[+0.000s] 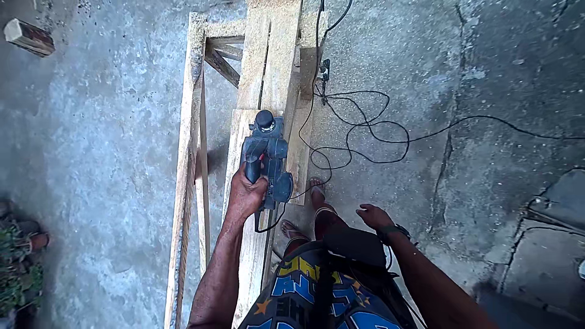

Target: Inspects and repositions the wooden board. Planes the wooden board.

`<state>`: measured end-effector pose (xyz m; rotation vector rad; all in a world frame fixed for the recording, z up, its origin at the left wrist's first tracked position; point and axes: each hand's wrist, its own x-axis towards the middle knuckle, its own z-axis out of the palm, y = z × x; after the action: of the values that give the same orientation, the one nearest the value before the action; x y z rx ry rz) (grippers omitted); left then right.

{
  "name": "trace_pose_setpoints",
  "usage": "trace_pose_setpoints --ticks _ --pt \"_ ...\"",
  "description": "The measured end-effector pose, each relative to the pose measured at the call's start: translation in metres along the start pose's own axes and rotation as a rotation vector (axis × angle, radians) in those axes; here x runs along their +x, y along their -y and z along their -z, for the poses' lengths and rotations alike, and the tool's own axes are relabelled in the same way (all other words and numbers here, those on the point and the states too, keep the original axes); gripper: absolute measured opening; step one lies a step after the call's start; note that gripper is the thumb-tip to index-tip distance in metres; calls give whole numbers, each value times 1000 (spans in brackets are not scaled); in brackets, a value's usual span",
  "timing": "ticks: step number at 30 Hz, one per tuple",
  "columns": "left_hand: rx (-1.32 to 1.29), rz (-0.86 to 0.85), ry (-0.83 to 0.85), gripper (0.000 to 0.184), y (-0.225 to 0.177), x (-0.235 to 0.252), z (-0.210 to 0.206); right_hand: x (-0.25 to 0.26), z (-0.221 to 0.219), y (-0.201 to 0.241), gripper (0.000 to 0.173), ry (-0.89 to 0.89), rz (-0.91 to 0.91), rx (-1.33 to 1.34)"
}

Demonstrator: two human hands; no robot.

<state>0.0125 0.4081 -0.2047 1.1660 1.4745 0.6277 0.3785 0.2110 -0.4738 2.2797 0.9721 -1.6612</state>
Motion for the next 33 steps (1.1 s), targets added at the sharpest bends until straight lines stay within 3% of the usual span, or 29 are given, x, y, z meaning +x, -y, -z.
trace_pose_setpoints --ticks 11,15,17,22,27,33 --pt "41 -17 9 29 -40 79 -10 16 39 10 48 2 -10 -23" --pt "-140 -139 -103 27 -51 115 -11 15 69 53 50 -123 182 -55" --pt "-183 -181 -141 27 -60 110 -2 7 86 89 52 -222 298 -15" --pt "-178 -153 -235 34 -71 21 48 -21 106 219 59 -433 630 -7" --pt "-232 -65 -477 38 -29 -116 96 -35 74 330 64 -533 1070 -314" --pt "-499 147 -1006 36 30 -278 101 -64 6 362 76 -532 1169 -504"
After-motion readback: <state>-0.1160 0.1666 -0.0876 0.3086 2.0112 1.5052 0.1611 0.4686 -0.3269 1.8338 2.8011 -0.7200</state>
